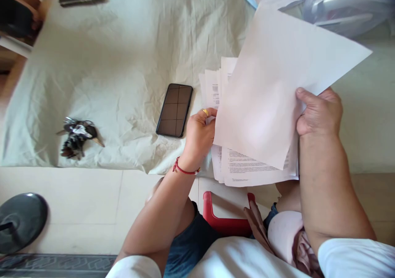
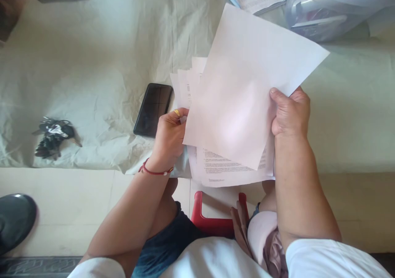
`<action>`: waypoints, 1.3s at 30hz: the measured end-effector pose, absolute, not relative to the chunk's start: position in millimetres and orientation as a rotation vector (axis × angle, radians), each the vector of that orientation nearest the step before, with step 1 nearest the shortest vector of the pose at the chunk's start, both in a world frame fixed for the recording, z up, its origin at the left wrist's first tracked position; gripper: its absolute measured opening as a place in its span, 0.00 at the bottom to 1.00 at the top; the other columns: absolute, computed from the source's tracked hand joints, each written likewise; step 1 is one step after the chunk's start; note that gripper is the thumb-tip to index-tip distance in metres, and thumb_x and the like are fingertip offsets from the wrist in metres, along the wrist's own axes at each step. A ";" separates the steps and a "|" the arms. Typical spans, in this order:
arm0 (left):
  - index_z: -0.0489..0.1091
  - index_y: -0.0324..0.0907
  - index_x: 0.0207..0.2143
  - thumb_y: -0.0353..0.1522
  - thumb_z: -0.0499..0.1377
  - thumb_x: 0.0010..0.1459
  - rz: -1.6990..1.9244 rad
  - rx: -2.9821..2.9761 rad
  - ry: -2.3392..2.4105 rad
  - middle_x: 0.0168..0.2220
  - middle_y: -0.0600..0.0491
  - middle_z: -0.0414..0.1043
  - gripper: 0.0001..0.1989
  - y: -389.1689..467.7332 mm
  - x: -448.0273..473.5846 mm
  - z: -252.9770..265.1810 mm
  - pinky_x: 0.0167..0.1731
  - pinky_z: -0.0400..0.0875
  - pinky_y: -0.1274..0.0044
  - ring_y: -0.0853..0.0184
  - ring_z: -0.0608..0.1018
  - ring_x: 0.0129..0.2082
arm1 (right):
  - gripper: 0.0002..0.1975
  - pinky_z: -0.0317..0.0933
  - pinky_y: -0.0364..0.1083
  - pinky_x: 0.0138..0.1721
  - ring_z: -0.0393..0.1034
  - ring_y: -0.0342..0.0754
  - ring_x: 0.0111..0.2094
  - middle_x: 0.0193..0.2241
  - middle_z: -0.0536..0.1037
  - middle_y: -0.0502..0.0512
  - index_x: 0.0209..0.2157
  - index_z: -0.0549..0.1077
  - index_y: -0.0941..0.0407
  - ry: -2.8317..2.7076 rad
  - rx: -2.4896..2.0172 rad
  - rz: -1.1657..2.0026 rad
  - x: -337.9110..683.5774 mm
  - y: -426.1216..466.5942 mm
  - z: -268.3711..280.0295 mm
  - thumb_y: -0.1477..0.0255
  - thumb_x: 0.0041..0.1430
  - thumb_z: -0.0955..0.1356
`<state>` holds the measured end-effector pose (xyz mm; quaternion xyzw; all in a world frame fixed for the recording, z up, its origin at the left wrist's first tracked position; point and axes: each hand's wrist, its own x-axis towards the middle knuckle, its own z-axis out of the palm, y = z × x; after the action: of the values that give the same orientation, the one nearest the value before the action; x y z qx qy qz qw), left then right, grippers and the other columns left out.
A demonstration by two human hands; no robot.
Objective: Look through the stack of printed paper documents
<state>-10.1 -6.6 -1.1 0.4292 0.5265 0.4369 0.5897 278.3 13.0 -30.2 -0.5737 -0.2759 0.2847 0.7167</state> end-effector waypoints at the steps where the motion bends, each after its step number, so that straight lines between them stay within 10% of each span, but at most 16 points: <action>1: 0.79 0.44 0.30 0.36 0.77 0.53 0.986 0.958 1.195 0.27 0.56 0.76 0.11 -6.7 -9.1 -0.2 0.30 0.70 0.77 0.69 0.75 0.28 | 0.25 0.76 0.66 0.69 0.84 0.57 0.50 0.44 0.89 0.51 0.42 0.85 0.55 -0.608 -1.267 0.634 276.8 13.5 -29.9 0.74 0.35 0.78; 10: 0.74 0.42 0.25 0.50 0.77 0.59 1.018 0.803 1.117 0.24 0.56 0.70 0.25 -5.3 -7.9 5.5 0.29 0.69 0.78 0.72 0.72 0.26 | 0.25 0.77 0.64 0.67 0.84 0.55 0.48 0.42 0.88 0.50 0.42 0.85 0.56 -0.589 -1.252 0.570 266.9 15.1 -31.7 0.72 0.36 0.77; 23: 0.68 0.43 0.22 0.36 0.85 0.37 1.103 0.743 1.195 0.21 0.61 0.68 0.27 -0.6 -7.6 5.9 0.23 0.65 0.80 0.76 0.68 0.22 | 0.25 0.78 0.63 0.65 0.86 0.54 0.48 0.46 0.90 0.54 0.43 0.85 0.56 -0.632 -1.313 0.777 278.2 6.7 -28.0 0.73 0.37 0.83; 39: 0.60 0.44 0.27 0.37 0.69 0.72 1.075 1.019 1.209 0.28 0.59 0.54 0.24 -1.2 -6.9 -12.7 0.28 0.54 0.77 0.71 0.57 0.28 | 0.27 0.80 0.59 0.64 0.89 0.48 0.44 0.39 0.90 0.46 0.42 0.86 0.58 -0.558 -1.298 0.449 298.9 15.7 -26.2 0.95 0.45 0.67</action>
<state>-6.9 -1.2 -12.7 0.4354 0.5164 0.4594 0.5768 298.9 15.7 -26.2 -0.5912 -0.2539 0.2047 0.7376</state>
